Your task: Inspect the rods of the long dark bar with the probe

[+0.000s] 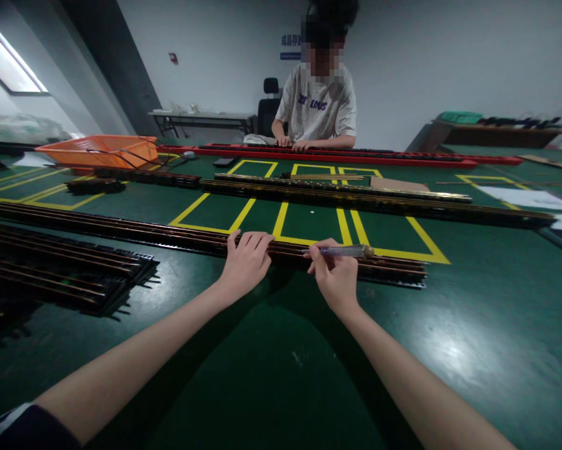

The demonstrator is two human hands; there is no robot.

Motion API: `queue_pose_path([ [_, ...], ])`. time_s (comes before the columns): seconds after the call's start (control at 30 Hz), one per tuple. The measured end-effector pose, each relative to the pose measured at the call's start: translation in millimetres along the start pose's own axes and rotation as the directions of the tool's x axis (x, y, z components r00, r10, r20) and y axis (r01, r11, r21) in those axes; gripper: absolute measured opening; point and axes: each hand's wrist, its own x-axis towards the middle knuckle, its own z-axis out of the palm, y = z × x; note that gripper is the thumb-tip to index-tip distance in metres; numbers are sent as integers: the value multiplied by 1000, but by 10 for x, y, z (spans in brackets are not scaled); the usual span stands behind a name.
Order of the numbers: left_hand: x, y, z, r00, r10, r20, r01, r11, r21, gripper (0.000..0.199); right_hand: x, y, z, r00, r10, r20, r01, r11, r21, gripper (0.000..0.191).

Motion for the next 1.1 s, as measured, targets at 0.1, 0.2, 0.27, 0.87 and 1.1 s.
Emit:
queue_pose_path([
  [0.1,0,-7,7,1000,-4,-4,4,1000,-7,33,3,-3,3,1000,9,17,-9,1000,25,18],
  [0.2,0,-18,19,1000,-18,-6,18,1000,-17,32,7,-7,2,1000,10,27,-11,999,34,18],
  [0.27,-1,-27,26,1000,-28,-7,28,999,-22,31,8,-8,0,999,8,32,-9,999,33,18],
  [0.87,6,-5,3,1000,-5,16,5,1000,13,34,-3,-8,-2,1000,5,9,-5,1000,-18,19],
  [1.1,6,-21,3,1000,-10,12,11,1000,-6,34,2,-20,-6,1000,27,-3,-27,1000,0,19],
])
